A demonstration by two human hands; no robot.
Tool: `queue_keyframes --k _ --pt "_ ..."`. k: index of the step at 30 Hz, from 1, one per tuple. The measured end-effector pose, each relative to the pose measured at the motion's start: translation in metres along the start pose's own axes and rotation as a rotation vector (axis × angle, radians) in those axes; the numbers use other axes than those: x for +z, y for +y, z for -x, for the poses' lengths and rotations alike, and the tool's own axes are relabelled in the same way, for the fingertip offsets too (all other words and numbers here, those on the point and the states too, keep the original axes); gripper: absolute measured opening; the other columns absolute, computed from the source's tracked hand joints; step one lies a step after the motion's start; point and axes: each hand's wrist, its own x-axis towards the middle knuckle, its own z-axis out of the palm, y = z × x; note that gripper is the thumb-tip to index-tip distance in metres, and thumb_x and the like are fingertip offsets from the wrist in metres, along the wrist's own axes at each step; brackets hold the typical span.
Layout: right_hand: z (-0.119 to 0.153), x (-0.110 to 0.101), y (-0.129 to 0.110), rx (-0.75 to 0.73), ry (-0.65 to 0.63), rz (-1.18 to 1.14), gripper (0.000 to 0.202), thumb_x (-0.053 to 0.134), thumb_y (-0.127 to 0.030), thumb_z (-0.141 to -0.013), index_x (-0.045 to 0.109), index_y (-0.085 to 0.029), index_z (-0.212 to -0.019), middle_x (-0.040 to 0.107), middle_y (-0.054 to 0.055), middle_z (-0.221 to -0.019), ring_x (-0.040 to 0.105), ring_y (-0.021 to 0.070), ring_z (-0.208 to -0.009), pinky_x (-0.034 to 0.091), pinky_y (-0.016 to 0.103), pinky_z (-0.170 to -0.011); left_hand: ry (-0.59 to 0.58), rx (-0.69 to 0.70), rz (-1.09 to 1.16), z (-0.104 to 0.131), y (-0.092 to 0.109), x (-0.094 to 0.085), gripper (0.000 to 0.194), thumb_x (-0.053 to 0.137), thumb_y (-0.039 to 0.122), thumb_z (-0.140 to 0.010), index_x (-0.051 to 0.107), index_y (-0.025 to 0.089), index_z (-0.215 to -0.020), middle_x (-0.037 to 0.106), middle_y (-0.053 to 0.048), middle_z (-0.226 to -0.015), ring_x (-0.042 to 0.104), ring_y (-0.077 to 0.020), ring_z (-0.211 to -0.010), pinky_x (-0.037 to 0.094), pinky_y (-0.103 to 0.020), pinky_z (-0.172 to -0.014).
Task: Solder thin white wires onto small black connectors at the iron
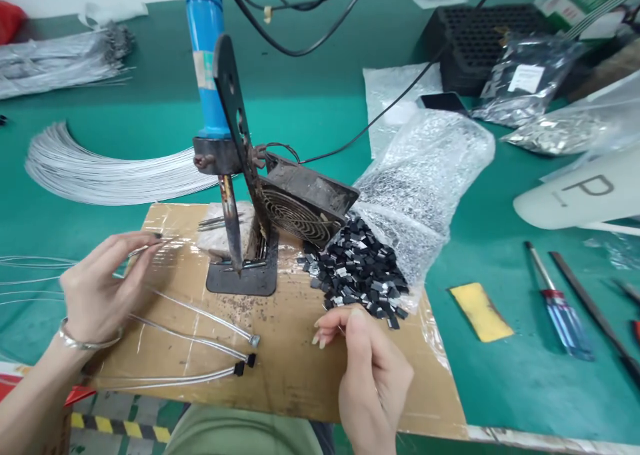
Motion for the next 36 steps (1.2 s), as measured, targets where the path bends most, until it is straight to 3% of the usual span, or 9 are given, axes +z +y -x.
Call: queue_keyframes --k 5,9,13,19,22,24,27,33,36 --pt "-0.001 0.002 -0.001 -0.030 -0.024 0.002 0.043 0.057 -0.040 -0.109 0.074 -0.019 -0.077 0.069 0.003 -0.070 0.065 0.0150 -0.063 0.052 0.026 -0.059 0.039 -0.008 0.056 0.013 0.030 -0.022 0.032 0.067 0.007 -0.097 0.071 0.027 -0.122 0.078 -0.004 -0.103 0.072 -0.0222 -0.087 0.052 -0.034 -0.082" --pt "-0.001 0.002 -0.003 -0.061 -0.040 -0.001 0.043 0.057 -0.039 -0.110 0.074 -0.018 -0.076 0.068 0.002 -0.070 0.064 0.0140 -0.063 0.051 0.024 -0.058 -0.028 0.095 0.139 0.009 0.051 -0.030 0.029 0.068 0.004 -0.093 0.070 0.025 -0.113 0.074 0.000 -0.089 0.062 -0.0176 -0.073 0.049 -0.032 -0.074" --pt "0.003 0.005 -0.006 -0.031 -0.057 -0.013 0.045 0.053 -0.039 -0.111 0.074 -0.018 -0.077 0.068 0.003 -0.069 0.064 0.0133 -0.062 0.050 0.024 -0.056 -0.314 0.061 0.345 -0.001 0.057 -0.034 0.012 0.063 0.013 -0.099 0.068 0.024 -0.100 0.066 0.004 -0.076 0.057 -0.0128 -0.065 0.045 -0.025 -0.063" --pt "0.012 0.021 -0.015 0.012 -0.224 0.012 0.029 0.065 -0.029 -0.105 0.075 -0.020 -0.080 0.064 -0.001 -0.065 0.057 0.0096 -0.056 0.044 0.021 -0.053 -0.662 -0.237 0.634 -0.001 0.061 -0.033 0.018 0.061 0.032 -0.103 0.071 0.028 -0.089 0.059 0.007 -0.066 0.047 -0.0123 -0.057 0.035 -0.024 -0.052" --pt "0.015 0.035 -0.022 0.073 -0.415 -0.073 0.006 0.078 -0.024 -0.092 0.076 -0.020 -0.087 0.067 -0.001 -0.076 0.060 0.0106 -0.063 0.047 0.021 -0.057 -0.691 -0.393 0.672 -0.001 0.074 -0.034 0.027 0.061 0.042 -0.101 0.070 0.027 -0.080 0.052 0.005 -0.063 0.039 -0.0135 -0.057 0.030 -0.029 -0.054" --pt "0.015 0.043 -0.026 0.129 -0.503 -0.134 0.010 0.083 -0.023 -0.085 0.077 -0.020 -0.092 0.068 0.000 -0.080 0.062 0.0115 -0.067 0.050 0.022 -0.060 -0.697 -0.466 0.678 -0.002 0.081 -0.033 0.029 0.063 0.045 -0.099 0.071 0.027 -0.077 0.052 0.005 -0.063 0.039 -0.0135 -0.059 0.028 -0.030 -0.056" --pt "0.015 0.052 -0.029 0.185 -0.530 -0.200 0.010 0.084 -0.023 -0.084 0.077 -0.019 -0.089 0.067 -0.001 -0.079 0.061 0.0107 -0.066 0.050 0.022 -0.062 -0.706 -0.492 0.687 -0.004 0.084 -0.031 0.029 0.064 0.045 -0.097 0.073 0.026 -0.077 0.056 0.004 -0.064 0.043 -0.0137 -0.061 0.031 -0.028 -0.056" --pt "0.016 0.060 -0.029 0.225 -0.526 -0.226 0.008 0.079 -0.021 -0.089 0.076 -0.020 -0.083 0.066 -0.003 -0.074 0.057 0.0088 -0.063 0.045 0.021 -0.059 -0.728 -0.342 0.716 -0.007 0.079 -0.031 0.019 0.066 0.034 -0.097 0.077 0.029 -0.082 0.066 0.006 -0.065 0.054 -0.0109 -0.058 0.039 -0.019 -0.053" --pt "0.016 0.061 -0.029 0.243 -0.537 -0.238 0.008 0.080 -0.020 -0.088 0.076 -0.019 -0.081 0.066 -0.003 -0.072 0.057 0.0092 -0.063 0.045 0.021 -0.059 -0.704 -0.408 0.719 -0.007 0.084 -0.031 0.022 0.065 0.037 -0.097 0.077 0.029 -0.081 0.066 0.006 -0.065 0.053 -0.0113 -0.059 0.039 -0.020 -0.055"
